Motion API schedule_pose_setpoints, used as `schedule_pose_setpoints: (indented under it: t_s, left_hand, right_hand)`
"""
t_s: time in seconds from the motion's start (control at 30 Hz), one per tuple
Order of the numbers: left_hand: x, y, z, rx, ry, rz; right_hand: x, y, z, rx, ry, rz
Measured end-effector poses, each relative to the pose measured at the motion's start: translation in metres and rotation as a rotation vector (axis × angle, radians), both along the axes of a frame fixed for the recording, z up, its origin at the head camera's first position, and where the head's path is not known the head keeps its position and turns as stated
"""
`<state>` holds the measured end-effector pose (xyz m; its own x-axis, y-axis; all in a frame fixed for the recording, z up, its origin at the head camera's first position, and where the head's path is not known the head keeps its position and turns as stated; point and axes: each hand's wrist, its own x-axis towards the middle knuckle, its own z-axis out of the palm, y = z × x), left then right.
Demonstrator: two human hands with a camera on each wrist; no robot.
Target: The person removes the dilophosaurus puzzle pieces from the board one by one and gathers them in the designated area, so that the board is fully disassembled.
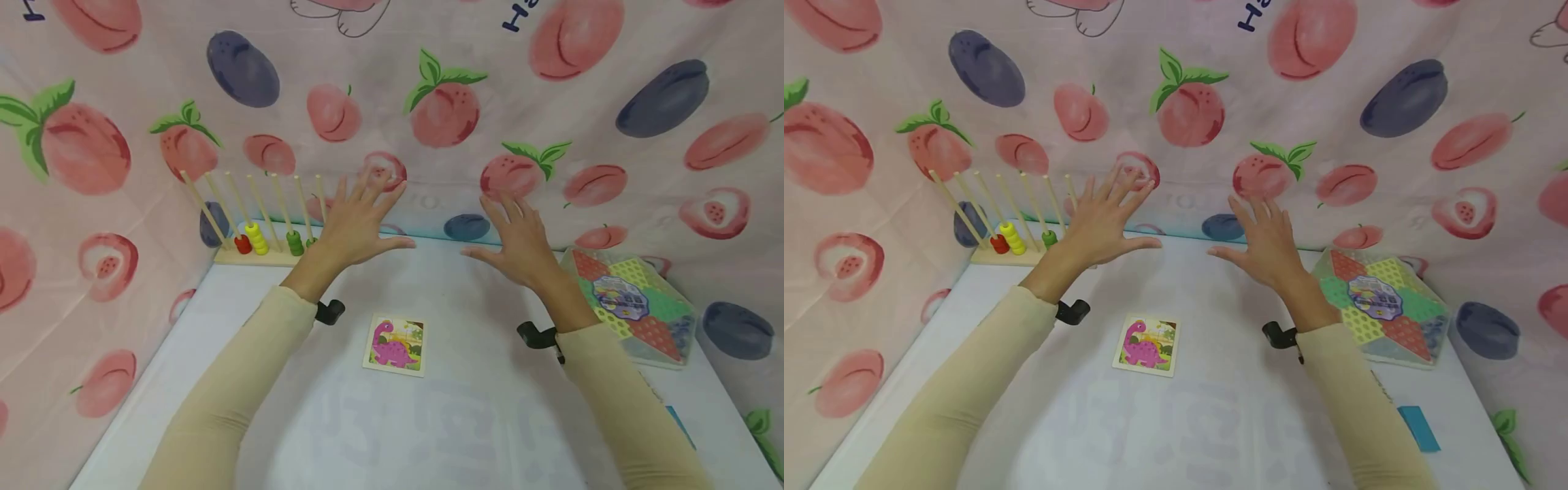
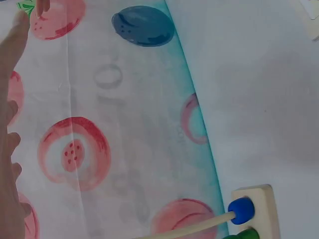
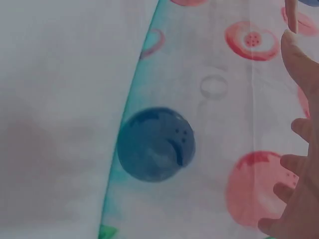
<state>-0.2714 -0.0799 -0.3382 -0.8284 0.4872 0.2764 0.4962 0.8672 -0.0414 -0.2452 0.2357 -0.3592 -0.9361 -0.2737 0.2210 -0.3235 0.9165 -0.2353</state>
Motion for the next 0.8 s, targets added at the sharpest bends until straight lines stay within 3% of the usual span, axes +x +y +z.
schedule_pose_setpoints:
  t_s: [0.33, 0.6, 0.8]
  left_hand:
    - [0.022, -0.015, -0.016, 0.097, 0.005, -0.014]
    - [0.047, -0.03, -0.041, 0.173, -0.076, -0.015]
    - [0.068, -0.041, -0.051, 0.21, -0.142, -0.012]
  right_hand:
    - [0.018, -0.034, -0.023, -0.182, -0.14, 0.145]
    - [0.026, -0.056, -0.041, -0.261, -0.175, 0.22]
    - [0.024, -0.07, -0.052, -0.285, -0.188, 0.264]
